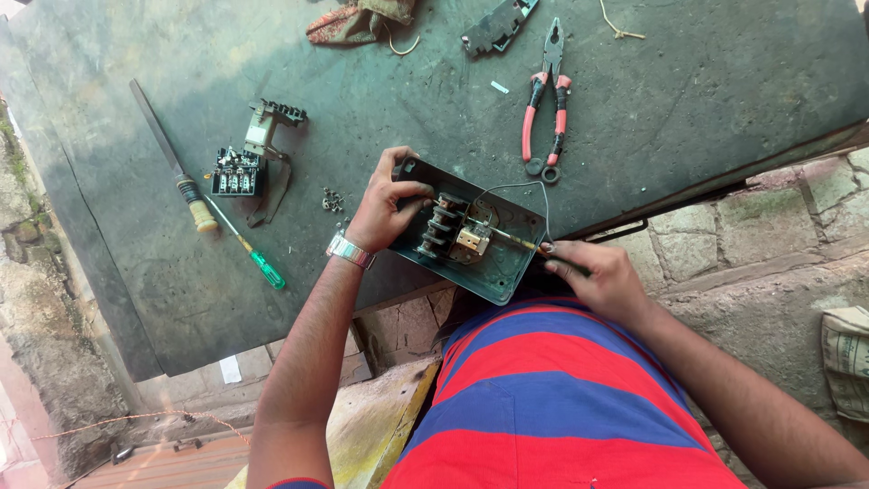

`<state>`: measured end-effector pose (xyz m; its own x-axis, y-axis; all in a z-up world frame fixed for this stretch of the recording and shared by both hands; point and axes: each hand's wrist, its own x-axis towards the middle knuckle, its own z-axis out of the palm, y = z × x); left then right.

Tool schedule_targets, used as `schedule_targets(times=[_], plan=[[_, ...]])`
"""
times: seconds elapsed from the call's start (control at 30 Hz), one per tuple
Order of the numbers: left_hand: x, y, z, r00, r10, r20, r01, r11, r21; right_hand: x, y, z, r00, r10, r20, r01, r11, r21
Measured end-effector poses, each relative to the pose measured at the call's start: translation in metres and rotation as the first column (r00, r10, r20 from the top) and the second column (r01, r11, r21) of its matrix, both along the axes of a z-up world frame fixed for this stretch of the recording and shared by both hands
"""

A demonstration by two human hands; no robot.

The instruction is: The person uses a screwdriver to adjust internal contacts and terminals inside a small electrical component housing. They then wipe a small black plastic part with a cloth and place it on the table.

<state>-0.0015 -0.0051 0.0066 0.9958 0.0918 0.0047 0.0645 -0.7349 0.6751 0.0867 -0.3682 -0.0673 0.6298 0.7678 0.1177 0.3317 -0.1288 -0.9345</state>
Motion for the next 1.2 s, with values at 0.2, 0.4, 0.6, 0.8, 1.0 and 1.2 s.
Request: schedule_targets(times=[0.2,0.4,0.6,0.8,1.0,1.2], plan=[[0.001,0.0,0.0,1.0,-0.005,-0.018,0.004,0.998,-0.07,0.014,0.003,-0.018,0.688,-0.017,-0.725,-0.054,0.996,-0.075],[0.0,-0.004,0.001,0.999,0.01,-0.039,-0.013,0.997,-0.08,0.017,0.003,-0.001,0.624,-0.08,-0.777,-0.11,0.976,-0.189],[0.001,-0.006,0.002,0.999,0.025,-0.019,-0.026,0.998,-0.054,0.009,0.001,0.004,0.993,0.042,-0.108,-0.031,0.995,0.095],[0.002,-0.004,-0.001,0.999,0.03,-0.033,-0.032,0.996,-0.084,0.013,0.003,-0.014,0.778,0.013,-0.628,-0.053,0.998,-0.045],[-0.003,-0.001,-0.006,0.998,0.062,-0.029,-0.064,0.995,-0.079,0.037,0.01,-0.012,0.431,-0.058,-0.9,-0.135,0.982,-0.128],[0.001,-0.007,0.001,0.998,0.057,0.031,-0.057,0.998,-0.014,0.046,0.012,-0.009,0.369,-0.02,-0.929,-0.148,0.986,-0.08]])
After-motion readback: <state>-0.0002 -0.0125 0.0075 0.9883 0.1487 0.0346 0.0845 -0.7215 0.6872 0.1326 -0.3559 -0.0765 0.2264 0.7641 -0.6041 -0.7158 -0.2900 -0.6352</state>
